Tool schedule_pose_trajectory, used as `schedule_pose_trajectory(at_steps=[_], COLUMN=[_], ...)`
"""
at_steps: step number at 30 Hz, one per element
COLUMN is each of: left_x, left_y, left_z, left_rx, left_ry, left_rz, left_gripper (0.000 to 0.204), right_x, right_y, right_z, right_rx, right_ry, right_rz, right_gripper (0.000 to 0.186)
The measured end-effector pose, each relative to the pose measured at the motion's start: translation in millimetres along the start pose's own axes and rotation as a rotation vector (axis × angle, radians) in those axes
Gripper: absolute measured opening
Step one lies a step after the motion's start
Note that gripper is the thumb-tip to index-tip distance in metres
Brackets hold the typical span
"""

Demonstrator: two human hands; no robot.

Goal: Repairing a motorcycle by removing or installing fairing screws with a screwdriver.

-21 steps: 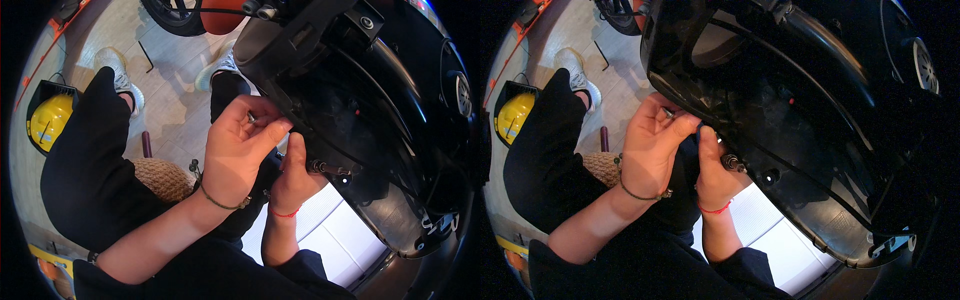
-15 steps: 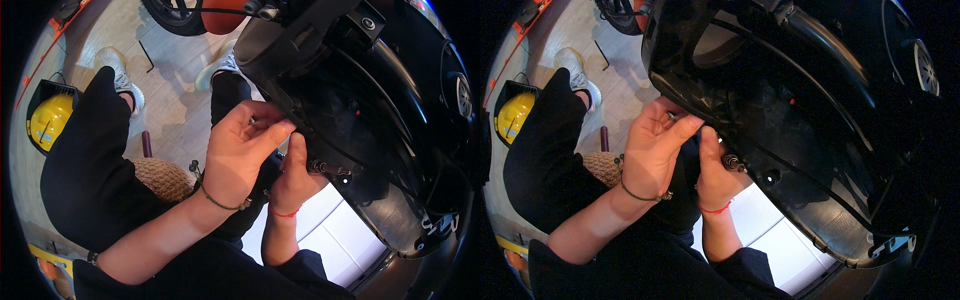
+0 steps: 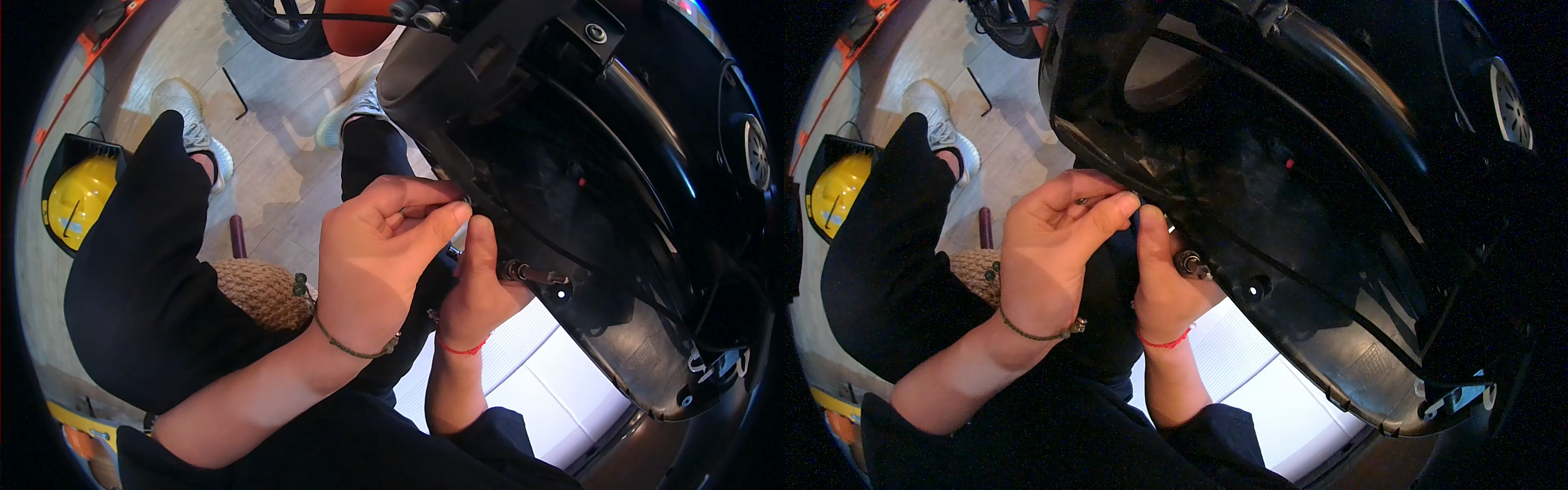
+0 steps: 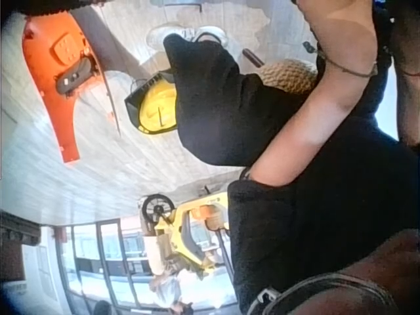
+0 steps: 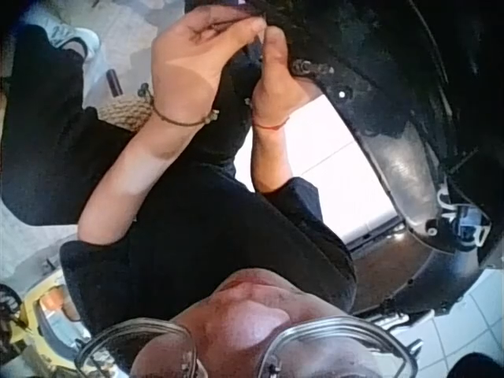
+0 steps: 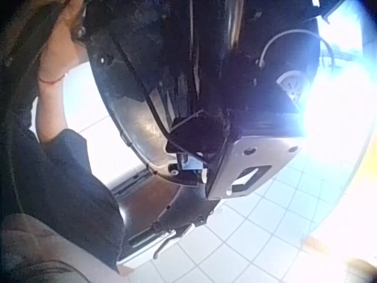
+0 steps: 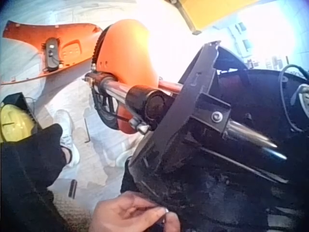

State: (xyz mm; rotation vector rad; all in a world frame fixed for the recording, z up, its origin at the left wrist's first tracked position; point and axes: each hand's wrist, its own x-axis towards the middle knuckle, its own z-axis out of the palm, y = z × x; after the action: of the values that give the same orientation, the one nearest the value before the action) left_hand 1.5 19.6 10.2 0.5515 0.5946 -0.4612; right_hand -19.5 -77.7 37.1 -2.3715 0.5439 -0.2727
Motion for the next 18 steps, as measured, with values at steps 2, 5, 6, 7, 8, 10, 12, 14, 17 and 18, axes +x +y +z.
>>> schedule_pose_trajectory(at_steps=[2, 5, 6, 7, 8, 10, 12, 14, 17, 18], left_x=[0.9, 1.0, 1.3, 2.3, 3.7, 12.3, 21.5, 29.2, 43.8, 49.0], left_y=[0.9, 0.6, -0.4, -2.5, -2.8, -1.8, -7.3, -16.8, -27.9, -31.5], left_z=[-0.3, 3.8, 3.4, 1.7, -0.3, -4.5, -8.6, -15.0, -24.8, -28.9], left_rx=[0.094, -0.013, -0.012, -0.084, -0.156, -0.127, -0.218, -0.198, -0.18, -0.184], left_ry=[0.015, 0.01, 0.008, 0.084, 0.16, 0.172, 0.15, 0.175, 0.226, 0.243], left_rz=[0.024, -0.009, -0.006, 0.052, 0.109, 0.12, 0.075, 0.028, -0.009, -0.008], left_gripper=[0.018, 0.014, 0.014, 0.014, 0.014, 0.012, 0.013, 0.013, 0.012, 0.011], right_x=[0.0, 1.5, -0.1, -2.7, -4.0, -2.4, -0.8, 0.0, 2.8, 2.5], right_y=[-1.3, 1.0, 0.1, -1.4, -2.3, 1.4, 0.2, -5.9, -5.3, -3.7], right_z=[0.4, 1.9, 1.0, -1.0, -2.1, -4.1, -3.0, 0.8, 0.1, -0.5], right_rx=[0.051, 0.034, 0.036, 0.051, 0.067, 0.048, 0.034, 0.126, 0.057, 0.057], right_ry=[0.018, 0.065, 0.066, 0.027, -0.013, -0.005, -0.006, 0.044, 0.019, 0.012], right_rz=[0.055, 0.024, 0.021, 0.072, 0.122, 0.102, 0.084, 0.184, 0.162, 0.157], right_gripper=[0.019, 0.018, 0.018, 0.026, 0.034, 0.035, 0.035, 0.035, 0.032, 0.032])
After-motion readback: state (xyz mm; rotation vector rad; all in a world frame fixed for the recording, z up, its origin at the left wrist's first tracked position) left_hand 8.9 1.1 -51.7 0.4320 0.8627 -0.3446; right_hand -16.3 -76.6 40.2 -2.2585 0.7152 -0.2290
